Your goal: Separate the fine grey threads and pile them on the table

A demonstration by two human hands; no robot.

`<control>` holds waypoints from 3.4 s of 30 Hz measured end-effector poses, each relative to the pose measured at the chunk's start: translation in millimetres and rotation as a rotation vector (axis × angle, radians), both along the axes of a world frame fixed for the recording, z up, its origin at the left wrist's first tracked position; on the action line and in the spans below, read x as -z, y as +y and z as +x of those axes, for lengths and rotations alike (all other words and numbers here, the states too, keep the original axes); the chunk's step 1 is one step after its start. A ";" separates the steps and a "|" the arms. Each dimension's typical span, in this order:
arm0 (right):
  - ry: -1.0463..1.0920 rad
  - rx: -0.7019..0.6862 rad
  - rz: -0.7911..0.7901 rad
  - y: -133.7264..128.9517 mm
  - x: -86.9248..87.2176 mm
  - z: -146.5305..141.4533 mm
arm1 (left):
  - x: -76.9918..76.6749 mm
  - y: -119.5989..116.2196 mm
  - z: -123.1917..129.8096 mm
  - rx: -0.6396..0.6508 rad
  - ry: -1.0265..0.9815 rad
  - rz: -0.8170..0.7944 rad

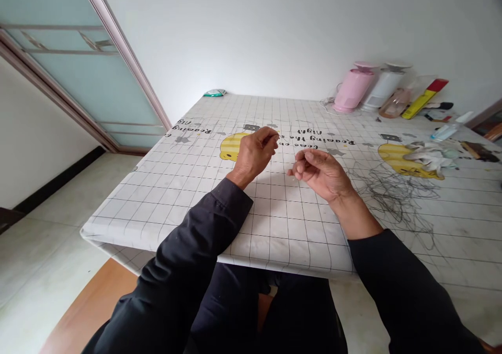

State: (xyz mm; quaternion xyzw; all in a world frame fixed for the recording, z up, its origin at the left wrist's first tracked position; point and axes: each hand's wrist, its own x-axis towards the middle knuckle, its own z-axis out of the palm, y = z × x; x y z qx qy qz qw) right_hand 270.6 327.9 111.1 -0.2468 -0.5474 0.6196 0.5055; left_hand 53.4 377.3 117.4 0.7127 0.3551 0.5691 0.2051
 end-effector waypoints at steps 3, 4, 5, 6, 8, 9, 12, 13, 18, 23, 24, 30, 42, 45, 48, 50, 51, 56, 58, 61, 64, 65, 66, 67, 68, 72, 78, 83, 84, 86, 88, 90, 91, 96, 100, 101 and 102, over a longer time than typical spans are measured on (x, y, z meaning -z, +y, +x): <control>-0.047 -0.010 -0.047 2.7 2.6 5.8 | -3.0 5.3 -10.0 0.001 0.086 0.098; -0.066 -0.025 -0.069 3.9 3.8 8.0 | -4.1 6.7 -13.2 0.004 0.112 0.127; -0.089 -0.045 -0.092 5.2 5.0 10.1 | -5.2 7.9 -16.1 0.009 0.132 0.150; -0.116 -0.068 -0.115 6.6 6.3 12.1 | -6.1 8.8 -18.9 0.017 0.150 0.168; -0.177 -0.106 -0.157 9.4 8.6 15.5 | -7.5 10.2 -24.0 0.038 0.189 0.191; -0.206 -0.123 -0.179 10.9 9.6 17.1 | -8.1 10.6 -26.4 0.050 0.213 0.202; -0.286 -0.170 -0.244 15.0 11.1 21.3 | -9.8 10.6 -32.4 0.089 0.300 0.232; -0.312 -0.179 -0.260 16.0 11.0 22.6 | -10.5 10.3 -33.9 0.098 0.327 0.238; -0.462 -0.151 -0.255 14.5 6.4 26.8 | -13.3 8.4 -35.9 0.122 0.437 0.211; -0.449 -0.137 -0.142 6.4 -0.1 23.6 | -10.0 11.4 -32.4 0.046 0.363 0.180; -0.439 -0.138 -0.134 5.6 -1.2 22.7 | -8.9 12.5 -32.0 0.026 0.335 0.161; -0.394 -0.129 -0.110 4.9 -5.4 20.7 | -5.5 16.7 -32.6 -0.019 0.231 0.089; -0.811 -0.093 0.097 1.4 1.8 24.1 | -8.3 17.9 -41.5 -0.005 0.298 0.112; -0.930 -0.094 0.125 1.9 2.4 24.4 | -8.8 17.9 -44.1 0.051 0.362 0.104; -0.967 -0.128 0.073 3.2 6.3 27.8 | -9.3 17.5 -44.9 0.085 0.384 0.083; -0.951 -0.167 0.028 4.1 7.5 31.4 | -9.4 17.8 -44.3 0.078 0.358 0.072; -0.936 -0.182 0.016 4.6 7.1 33.4 | -9.2 18.2 -43.6 0.064 0.338 0.069; -0.924 -0.019 0.074 6.5 -0.3 37.3 | -5.3 18.8 -37.5 0.014 0.272 0.065; -0.886 0.127 0.133 6.3 -1.0 32.8 | -3.4 17.4 -34.5 0.022 0.264 0.055; -0.790 0.233 0.190 3.7 3.5 20.0 | -1.5 14.8 -30.8 0.019 0.262 0.050; -0.762 0.228 0.208 0.1 11.5 6.0 | -0.9 13.9 -29.1 -0.001 0.274 0.060; -0.761 0.221 0.218 -0.7 14.2 2.6 | -0.8 14.1 -29.0 -0.005 0.283 0.065; -0.761 0.217 0.233 -1.1 16.7 0.0 | -0.7 14.5 -29.0 -0.004 0.296 0.072; -0.766 0.219 0.250 -1.2 18.8 -1.7 | -0.4 15.0 -29.2 0.005 0.314 0.082; -0.778 0.229 0.267 -0.9 20.6 -2.6 | -0.1 15.4 -29.3 0.020 0.336 0.096; -0.843 0.287 0.311 1.1 23.8 -2.8 | 2.3 15.7 -27.5 0.095 0.418 0.142; -0.789 0.376 0.336 1.4 28.3 -9.5 | 5.8 13.2 -21.0 0.045 0.442 0.133; -0.878 0.367 0.350 2.8 33.3 -13.1 | 8.0 15.2 -21.9 0.042 0.458 0.136; -0.918 0.371 0.382 3.2 32.8 -11.7 | 8.4 16.1 -23.1 0.057 0.478 0.143; -0.991 0.377 0.454 3.8 30.3 -7.1 | 8.5 17.9 -26.5 0.097 0.534 0.156; -1.048 0.367 0.500 3.8 27.0 -1.6 | 7.6 19.1 -30.3 0.133 0.602 0.163; -1.089 0.350 0.519 3.2 24.6 2.7 | 5.6 19.0 -33.4 0.161 0.665 0.156; -1.102 0.342 0.523 2.8 24.1 3.9 | 4.5 18.3 -34.3 0.175 0.686 0.146; -1.081 0.353 0.428 1.9 24.9 1.9 | -0.4 13.0 -33.3 0.175 0.576 0.008; -1.067 0.524 0.397 4.2 22.7 0.0 | -7.1 12.1 -34.1 -0.019 0.280 -0.039; -1.062 0.564 0.386 5.0 21.7 0.3 | -9.2 11.9 -34.7 -0.078 0.198 -0.042; -1.055 0.599 0.368 5.8 20.9 0.9 | -11.0 11.4 -35.0 -0.135 0.120 -0.044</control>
